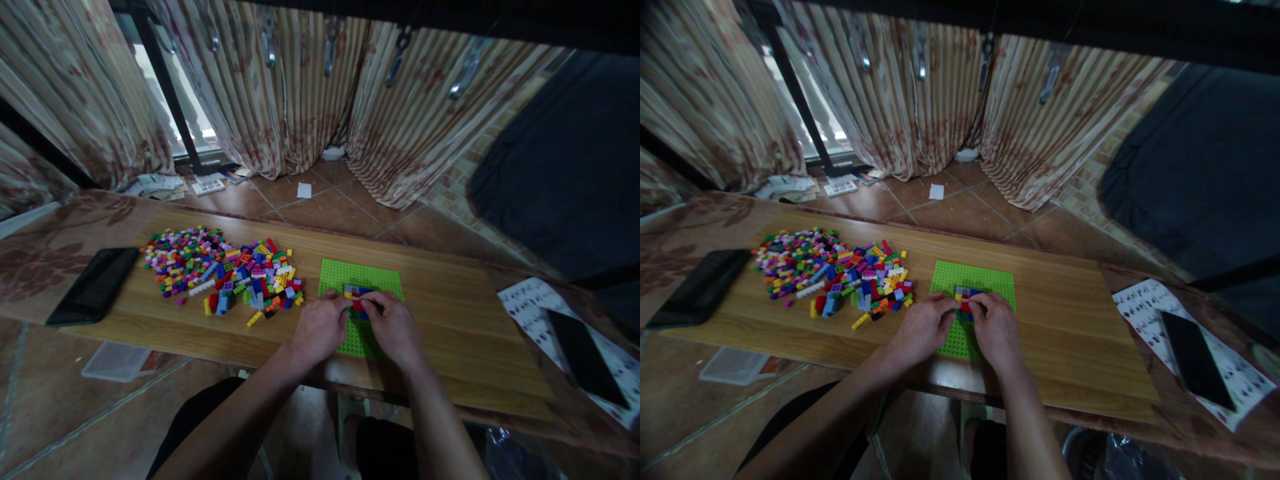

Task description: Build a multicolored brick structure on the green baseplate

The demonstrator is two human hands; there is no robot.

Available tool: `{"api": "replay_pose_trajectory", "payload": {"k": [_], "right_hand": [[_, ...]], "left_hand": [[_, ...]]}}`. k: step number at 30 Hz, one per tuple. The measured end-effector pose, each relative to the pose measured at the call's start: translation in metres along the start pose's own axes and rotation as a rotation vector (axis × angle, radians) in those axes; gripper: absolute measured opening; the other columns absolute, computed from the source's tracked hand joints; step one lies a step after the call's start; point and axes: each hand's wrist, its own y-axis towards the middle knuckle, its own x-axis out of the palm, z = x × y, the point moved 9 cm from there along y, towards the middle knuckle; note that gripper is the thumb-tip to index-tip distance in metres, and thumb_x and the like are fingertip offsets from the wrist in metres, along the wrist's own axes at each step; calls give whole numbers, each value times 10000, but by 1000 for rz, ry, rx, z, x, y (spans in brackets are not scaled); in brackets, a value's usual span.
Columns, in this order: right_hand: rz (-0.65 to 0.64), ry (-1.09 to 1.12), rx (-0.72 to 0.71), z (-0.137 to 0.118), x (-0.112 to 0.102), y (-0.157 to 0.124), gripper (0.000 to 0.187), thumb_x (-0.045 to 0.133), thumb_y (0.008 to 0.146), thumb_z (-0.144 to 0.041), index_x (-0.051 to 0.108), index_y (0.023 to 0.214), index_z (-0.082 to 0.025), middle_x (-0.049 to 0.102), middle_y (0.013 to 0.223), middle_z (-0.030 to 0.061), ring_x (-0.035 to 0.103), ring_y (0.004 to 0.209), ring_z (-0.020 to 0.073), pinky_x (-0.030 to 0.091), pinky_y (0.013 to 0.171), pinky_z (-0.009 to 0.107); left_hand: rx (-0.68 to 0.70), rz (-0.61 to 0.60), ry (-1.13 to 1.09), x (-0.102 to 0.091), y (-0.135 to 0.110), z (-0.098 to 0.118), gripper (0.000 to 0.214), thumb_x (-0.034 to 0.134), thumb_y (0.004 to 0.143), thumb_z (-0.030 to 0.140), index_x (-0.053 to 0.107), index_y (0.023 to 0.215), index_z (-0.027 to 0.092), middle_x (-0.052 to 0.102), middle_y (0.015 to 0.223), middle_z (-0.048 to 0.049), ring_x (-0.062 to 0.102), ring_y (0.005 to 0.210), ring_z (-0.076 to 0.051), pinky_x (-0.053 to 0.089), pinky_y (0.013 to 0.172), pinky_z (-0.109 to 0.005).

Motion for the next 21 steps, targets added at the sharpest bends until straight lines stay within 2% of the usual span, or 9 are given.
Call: {"api": "replay_pose_trajectory", "payload": {"k": [9, 14, 18, 21], "right_hand": [[-44, -23, -26, -7, 2, -2, 308, 476, 918, -378, 728, 880, -205, 702, 890, 85, 641, 835, 231, 461, 787, 369], [-1, -59, -10, 0, -6, -4, 306, 502, 908, -418, 727, 886, -212, 707, 912, 78, 650, 831, 232, 471, 781, 370], [30, -190, 9, 5, -9, -8, 339, 505, 914, -463, 728, 854, -214, 698, 874, 87, 641, 801, 247, 465, 751, 378], [2, -298, 24, 5, -5, -9, 373, 489, 927, -478, 741, 873, -208, 687, 846, 104, 634, 806, 269, 457, 732, 387]], "left_hand": [[20, -6, -4, 1, 0, 2, 323, 468, 908, 184, 662, 1157, 255, 684, 1056, -52, 680, 917, -192, 558, 860, -340], [-3, 5, -20, -1, 0, -1, 294, 485, 900, 180, 672, 1121, 230, 681, 1061, -62, 677, 926, -197, 554, 869, -342], [4, 8, -21, 0, 0, 0, 294, 464, 910, 179, 673, 1110, 231, 682, 1039, -60, 677, 926, -197, 552, 872, -338], [13, -4, -12, 1, 0, 0, 304, 461, 910, 183, 664, 1130, 241, 677, 1051, -55, 679, 917, -195, 557, 856, -336]]}}
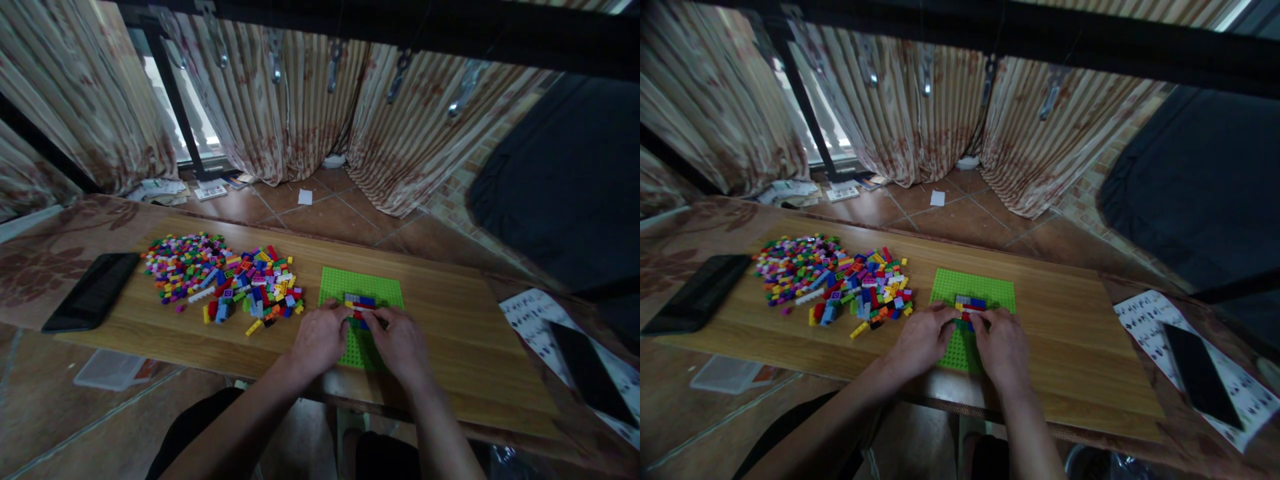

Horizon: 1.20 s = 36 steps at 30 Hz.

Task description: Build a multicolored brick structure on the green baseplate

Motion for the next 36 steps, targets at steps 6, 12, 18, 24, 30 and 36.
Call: {"api": "replay_pose_trajectory", "payload": {"k": [6, 12, 18, 24, 30, 36], "right_hand": [[-5, 59, 6, -3, 1, 0, 384, 474, 934, -470, 753, 867, -215, 692, 852, 98, 638, 800, 251, 451, 724, 367], [12, 220, 70, 4, -1, 1, 360, 516, 890, -467, 757, 830, -207, 711, 852, 83, 639, 759, 230, 446, 712, 357], [30, 257, 83, 2, -2, 2, 339, 536, 864, -446, 762, 808, -199, 718, 855, 82, 633, 737, 214, 432, 695, 339], [26, 237, 111, 3, -2, 3, 331, 546, 853, -426, 769, 814, -184, 727, 851, 90, 638, 730, 220, 425, 691, 339], [21, 231, 113, 5, 0, 4, 335, 542, 850, -426, 766, 799, -183, 731, 838, 88, 627, 695, 211, 419, 668, 333], [37, 234, 117, 4, 0, 3, 339, 541, 852, -425, 764, 802, -175, 727, 835, 88, 637, 715, 221, 420, 671, 338]], "left_hand": [[15, -9, 3, 1, 0, 2, 292, 463, 906, 191, 667, 1112, 231, 676, 1035, -58, 673, 922, -203, 560, 853, -353], [11, -46, -34, 2, 0, 4, 301, 441, 908, 183, 660, 1115, 194, 672, 1016, -77, 667, 910, -201, 558, 855, -361], [20, -52, -45, 5, 0, 5, 313, 410, 921, 176, 655, 1117, 183, 664, 1002, -76, 663, 884, -195, 560, 829, -357], [12, -44, -29, 5, -1, 4, 311, 422, 927, 198, 644, 1144, 195, 662, 1020, -82, 662, 915, -208, 552, 848, -367], [19, -50, 21, 5, -2, 5, 295, 433, 927, 217, 627, 1148, 195, 649, 1063, -82, 659, 907, -208, 551, 832, -355], [32, -64, 52, 5, -3, 7, 281, 422, 931, 225, 621, 1126, 190, 637, 1078, -80, 652, 879, -197, 546, 804, -325]]}}
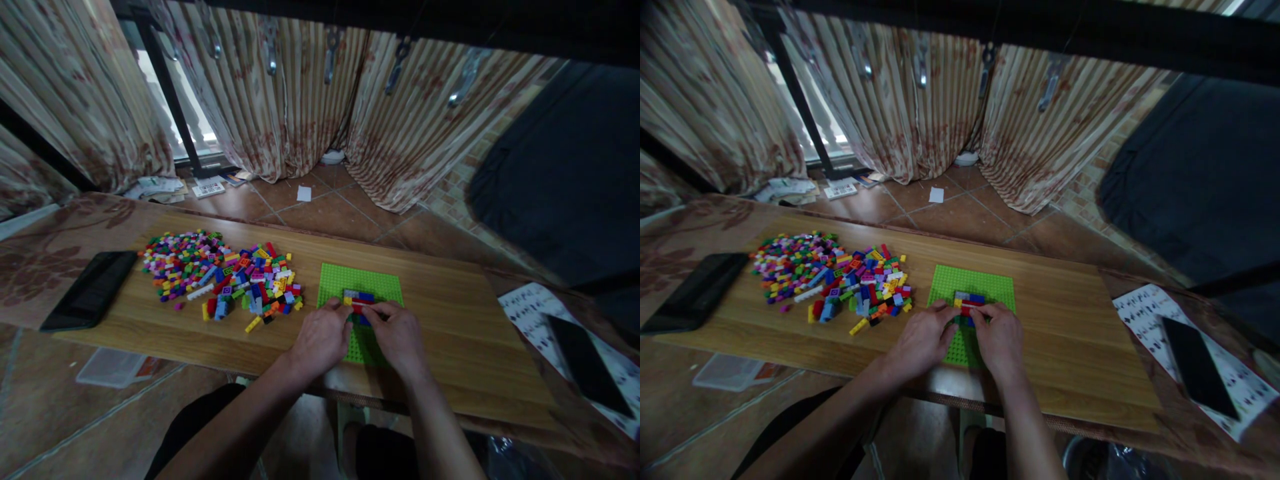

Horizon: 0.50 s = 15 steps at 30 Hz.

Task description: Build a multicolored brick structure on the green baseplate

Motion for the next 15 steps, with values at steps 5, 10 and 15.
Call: {"api": "replay_pose_trajectory", "payload": {"k": [5, 10, 15], "right_hand": [[11, 20, -23, -1, 0, -1, 338, 535, 855, -418, 760, 805, -171, 724, 838, 92, 650, 762, 229, 436, 714, 344], [6, 17, -12, -2, 0, -1, 320, 542, 850, -403, 757, 792, -174, 721, 830, 92, 647, 762, 234, 440, 710, 347], [8, 19, -8, -4, 0, -1, 293, 553, 845, -374, 757, 785, -172, 720, 826, 94, 653, 773, 235, 443, 726, 347]], "left_hand": [[8, -6, 13, 1, -1, 1, 283, 418, 933, 224, 612, 1137, 198, 633, 1064, -69, 652, 870, -196, 548, 792, -325], [0, -22, 53, 3, -2, 1, 293, 398, 946, 238, 594, 1159, 199, 621, 1094, -73, 646, 861, -191, 545, 776, -321], [8, -27, 77, 6, -3, 1, 309, 377, 954, 238, 576, 1188, 203, 609, 1109, -77, 639, 881, -199, 545, 776, -332]]}}
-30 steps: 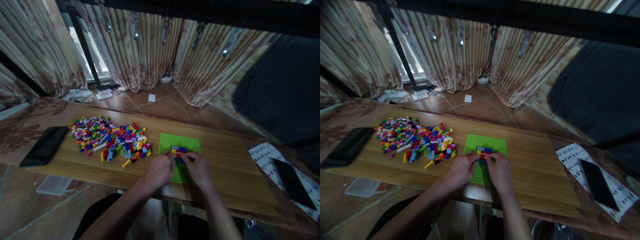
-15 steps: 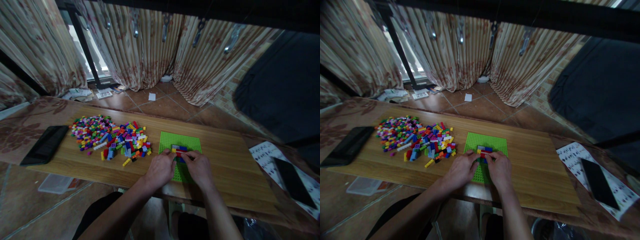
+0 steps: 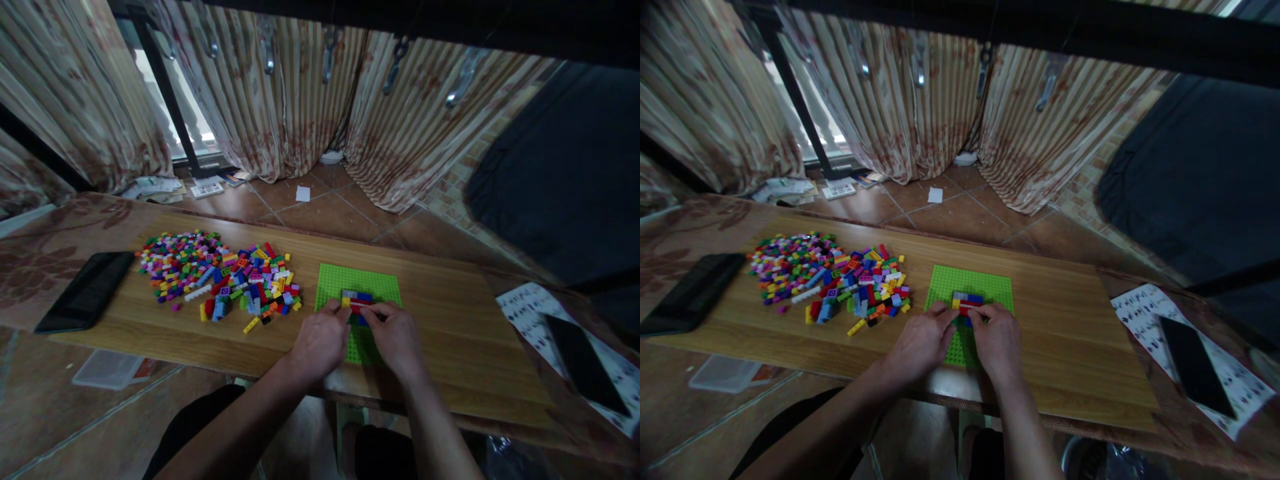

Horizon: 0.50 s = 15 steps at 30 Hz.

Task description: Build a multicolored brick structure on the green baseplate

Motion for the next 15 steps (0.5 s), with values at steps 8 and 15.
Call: {"api": "replay_pose_trajectory", "payload": {"k": [8, 15], "right_hand": [[6, 27, 0, 1, 0, -1, 304, 540, 849, -378, 758, 788, -175, 717, 821, 88, 650, 765, 230, 443, 727, 347], [3, 42, 5, 2, 1, -2, 315, 535, 844, -398, 752, 769, -183, 717, 810, 84, 646, 764, 229, 451, 733, 351]], "left_hand": [[-12, -45, 10, 1, -2, 2, 323, 382, 943, 206, 543, 1223, 187, 594, 1126, -85, 636, 919, -205, 548, 802, -336], [-9, -57, 70, 3, -2, 4, 339, 388, 940, 193, 506, 1258, 181, 588, 1121, -93, 638, 921, -207, 549, 783, -330]]}}
